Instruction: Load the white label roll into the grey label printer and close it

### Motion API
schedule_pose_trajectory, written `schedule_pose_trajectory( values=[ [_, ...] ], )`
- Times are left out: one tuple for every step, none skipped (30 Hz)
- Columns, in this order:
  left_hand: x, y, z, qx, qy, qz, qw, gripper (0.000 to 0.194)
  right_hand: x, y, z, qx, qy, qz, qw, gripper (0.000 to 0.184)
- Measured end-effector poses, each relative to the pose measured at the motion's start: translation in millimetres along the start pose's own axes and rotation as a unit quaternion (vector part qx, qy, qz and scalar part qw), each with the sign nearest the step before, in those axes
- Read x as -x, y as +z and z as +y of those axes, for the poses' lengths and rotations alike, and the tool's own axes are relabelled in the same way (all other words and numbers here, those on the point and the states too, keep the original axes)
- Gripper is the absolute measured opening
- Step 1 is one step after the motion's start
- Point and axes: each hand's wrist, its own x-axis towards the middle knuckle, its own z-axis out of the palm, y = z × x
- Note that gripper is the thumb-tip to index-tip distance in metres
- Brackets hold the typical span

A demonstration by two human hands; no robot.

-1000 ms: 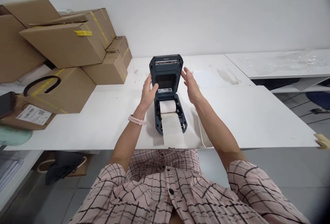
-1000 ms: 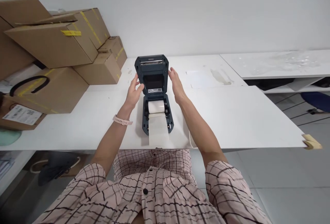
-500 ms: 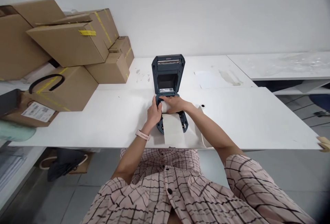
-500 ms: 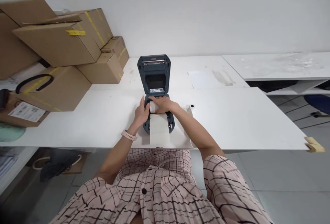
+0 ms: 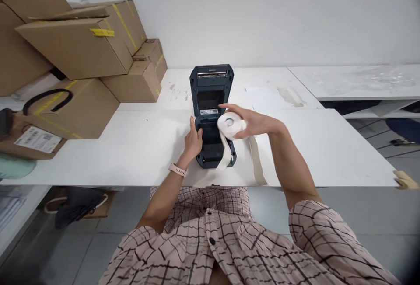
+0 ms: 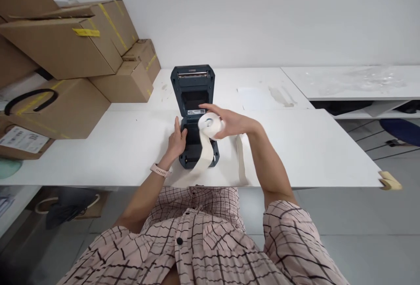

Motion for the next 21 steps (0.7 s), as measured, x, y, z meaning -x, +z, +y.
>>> schedule_pose_trajectory(
  values=[
    [0.5,-0.5,1.2,-0.010,0.003,-0.004,1.000,0.090,12.8,-7.1,5.1,-0.018,0.022,0.026,0.999,0.106],
    [1.1,-1.0,2.6,-0.020,0.005,-0.010,1.000,0.088,24.5,-12.3,11.9,-0.033,0.052,0.048,0.997,0.108],
    [1.6,-1.7,4.0,-0.028,0.006,-0.019,0.999,0.086,34.3,-15.4,20.1,-0.045,0.086,0.064,0.993,0.109],
    [2.0,-2.5,5.4,-0.036,0.006,-0.028,0.999,0.084,42.0,-16.1,29.5,-0.057,0.119,0.076,0.988,0.111],
    [2.3,-3.3,6.8,-0.043,0.005,-0.037,0.998,0.083,47.2,-14.7,39.7,-0.070,0.149,0.083,0.983,0.111],
    [2.4,-4.1,7.9,-0.048,0.002,-0.044,0.998,0.082,50.1,-11.2,50.2,-0.085,0.173,0.088,0.977,0.112],
    [2.4,-4.8,8.7,-0.052,-0.001,-0.049,0.997,0.082,50.7,-5.9,60.5,-0.099,0.191,0.092,0.972,0.112],
    [2.4,-5.4,9.2,-0.055,-0.004,-0.051,0.997,0.082,49.4,0.5,70.4,-0.110,0.204,0.094,0.968,0.112],
    [2.2,-5.8,9.2,-0.055,-0.006,-0.050,0.997,0.083,46.8,7.4,79.2,-0.117,0.212,0.094,0.966,0.112],
    [2.0,-5.9,8.9,-0.055,-0.007,-0.048,0.997,0.083,43.4,14.3,86.8,-0.121,0.217,0.093,0.964,0.112],
    [1.8,-5.8,8.3,-0.053,-0.007,-0.045,0.998,0.084,40.1,20.3,93.1,-0.124,0.220,0.091,0.963,0.111],
    [1.6,-5.5,7.4,-0.051,-0.007,-0.041,0.998,0.085,37.6,25.0,98.0,-0.126,0.222,0.090,0.963,0.111],
    [1.4,-5.1,6.3,-0.049,-0.006,-0.038,0.998,0.086,36.5,27.7,101.8,-0.130,0.224,0.091,0.962,0.110],
    [1.3,-4.6,5.3,-0.047,-0.005,-0.036,0.998,0.086,37.7,28.3,104.8,-0.138,0.225,0.093,0.960,0.109],
    [1.2,-4.1,4.3,-0.045,-0.004,-0.034,0.998,0.086,41.4,26.9,107.5,-0.151,0.225,0.097,0.958,0.108],
    [1.1,-3.6,3.5,-0.043,-0.002,-0.031,0.999,0.085,47.7,23.9,110.3,-0.168,0.223,0.106,0.954,0.107],
    [1.1,-3.1,2.9,-0.043,-0.001,-0.029,0.999,0.083,56.4,19.9,113.4,-0.187,0.218,0.121,0.950,0.103],
    [1.0,-2.7,2.6,-0.044,0.001,-0.026,0.999,0.082,66.9,16.0,117.1,-0.207,0.212,0.148,0.944,0.098],
    [0.9,-2.4,2.6,-0.047,0.002,-0.023,0.999,0.081,78.2,13.0,121.2,-0.224,0.208,0.187,0.934,0.091],
    [0.8,-2.1,2.7,-0.050,0.002,-0.021,0.999,0.080,89.2,11.8,125.2,-0.235,0.209,0.233,0.920,0.083],
    [0.7,-1.9,2.9,-0.053,0.002,-0.018,0.998,0.080,99.1,12.9,128.6,-0.240,0.218,0.272,0.906,0.076]
  ],
)
